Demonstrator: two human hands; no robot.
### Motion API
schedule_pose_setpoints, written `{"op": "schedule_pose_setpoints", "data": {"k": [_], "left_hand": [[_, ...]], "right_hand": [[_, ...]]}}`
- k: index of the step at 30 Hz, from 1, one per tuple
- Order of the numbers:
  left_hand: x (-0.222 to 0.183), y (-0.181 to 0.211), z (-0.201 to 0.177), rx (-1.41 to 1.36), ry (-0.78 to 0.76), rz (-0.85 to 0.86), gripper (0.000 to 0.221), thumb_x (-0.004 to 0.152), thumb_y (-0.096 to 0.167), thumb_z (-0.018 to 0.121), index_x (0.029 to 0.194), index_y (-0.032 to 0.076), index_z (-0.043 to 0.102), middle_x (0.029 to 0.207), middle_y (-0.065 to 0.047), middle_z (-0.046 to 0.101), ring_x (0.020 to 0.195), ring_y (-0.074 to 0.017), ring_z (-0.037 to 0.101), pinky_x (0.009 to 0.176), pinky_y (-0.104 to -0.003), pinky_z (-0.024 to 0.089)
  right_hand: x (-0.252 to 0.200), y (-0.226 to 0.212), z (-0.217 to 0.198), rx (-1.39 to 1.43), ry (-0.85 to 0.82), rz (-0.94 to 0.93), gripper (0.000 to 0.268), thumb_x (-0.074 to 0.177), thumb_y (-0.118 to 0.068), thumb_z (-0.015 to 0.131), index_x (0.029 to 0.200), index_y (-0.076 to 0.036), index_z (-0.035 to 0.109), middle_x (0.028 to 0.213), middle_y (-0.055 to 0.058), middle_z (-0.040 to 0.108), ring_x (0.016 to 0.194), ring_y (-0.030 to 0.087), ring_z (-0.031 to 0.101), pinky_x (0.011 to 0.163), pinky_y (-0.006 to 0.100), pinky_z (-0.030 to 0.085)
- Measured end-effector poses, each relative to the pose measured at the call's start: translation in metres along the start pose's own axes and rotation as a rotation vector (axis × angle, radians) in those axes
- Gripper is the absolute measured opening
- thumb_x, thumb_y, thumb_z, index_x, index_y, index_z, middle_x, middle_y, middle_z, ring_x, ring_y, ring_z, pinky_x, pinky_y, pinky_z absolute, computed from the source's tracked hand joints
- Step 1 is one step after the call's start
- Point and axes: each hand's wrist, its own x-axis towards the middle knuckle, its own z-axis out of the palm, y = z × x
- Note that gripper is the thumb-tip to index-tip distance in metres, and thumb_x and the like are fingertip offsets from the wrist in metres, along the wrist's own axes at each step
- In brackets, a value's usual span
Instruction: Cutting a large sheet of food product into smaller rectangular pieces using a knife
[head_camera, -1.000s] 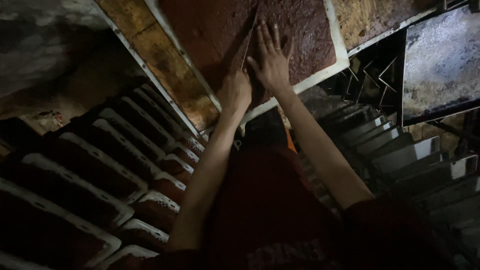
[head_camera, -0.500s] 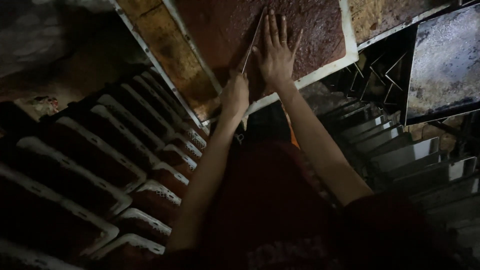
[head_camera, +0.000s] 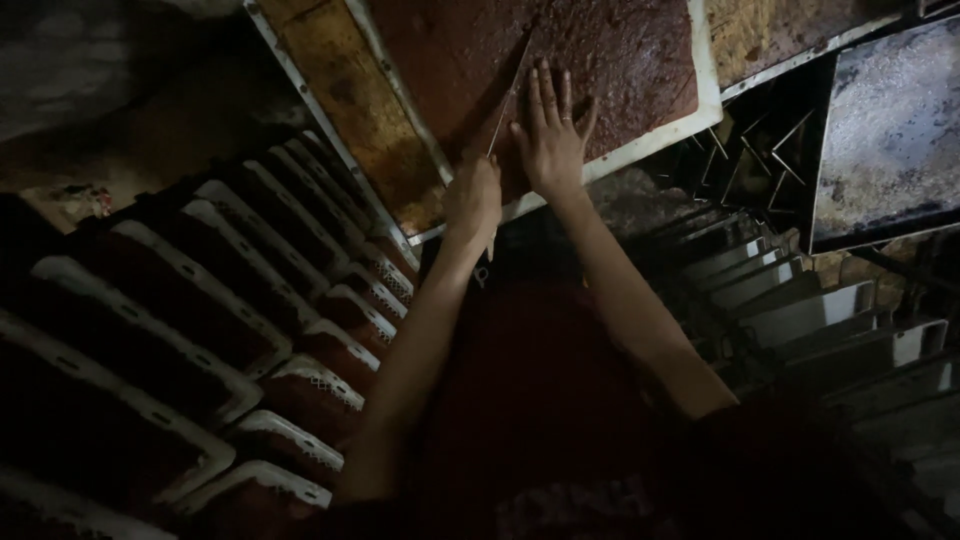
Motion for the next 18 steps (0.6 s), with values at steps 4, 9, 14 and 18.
{"op": "schedule_pose_setpoints", "data": {"k": [4,9,14,18], "left_hand": [[-0.007,0.014,-0.021,0.028,-0.119,0.002,0.038,0.112,0.031,0.039,0.112,0.003,0.065,0.090,-0.016,0.071,0.071,-0.0339,0.071,0.059,-0.047,0.055],[0.012,0.026,-0.022,-0.005,-0.022,0.022,0.033,0.110,0.027,0.049,0.104,0.002,0.070,0.073,-0.007,0.068,0.053,-0.0231,0.063,0.043,-0.039,0.048],[0.045,0.039,-0.021,0.029,-0.144,0.019,0.037,0.111,0.033,0.040,0.109,0.007,0.068,0.098,-0.012,0.073,0.081,-0.0318,0.072,0.062,-0.047,0.056],[0.039,0.008,-0.006,-0.061,-0.114,0.082,0.034,0.109,0.032,0.045,0.110,0.003,0.062,0.093,-0.014,0.073,0.074,-0.0334,0.072,0.058,-0.045,0.056]], "right_hand": [[-0.005,-0.008,-0.012,-0.014,-0.049,0.032,0.066,0.118,-0.051,0.036,0.169,-0.020,0.010,0.175,-0.002,0.004,0.162,0.024,0.001,0.123,0.064,-0.010],[-0.007,-0.010,-0.007,-0.037,0.016,0.045,0.064,0.119,-0.052,0.037,0.169,-0.020,0.014,0.175,-0.002,0.008,0.161,0.024,0.003,0.124,0.065,-0.007],[-0.001,-0.013,-0.013,-0.045,-0.022,0.057,0.060,0.118,-0.046,0.030,0.170,-0.019,0.015,0.174,-0.002,0.007,0.160,0.022,0.003,0.122,0.067,-0.008],[-0.005,-0.015,-0.012,-0.050,0.015,0.032,0.063,0.116,-0.049,0.029,0.169,-0.016,0.017,0.174,0.001,0.010,0.160,0.023,0.005,0.120,0.068,-0.008]]}}
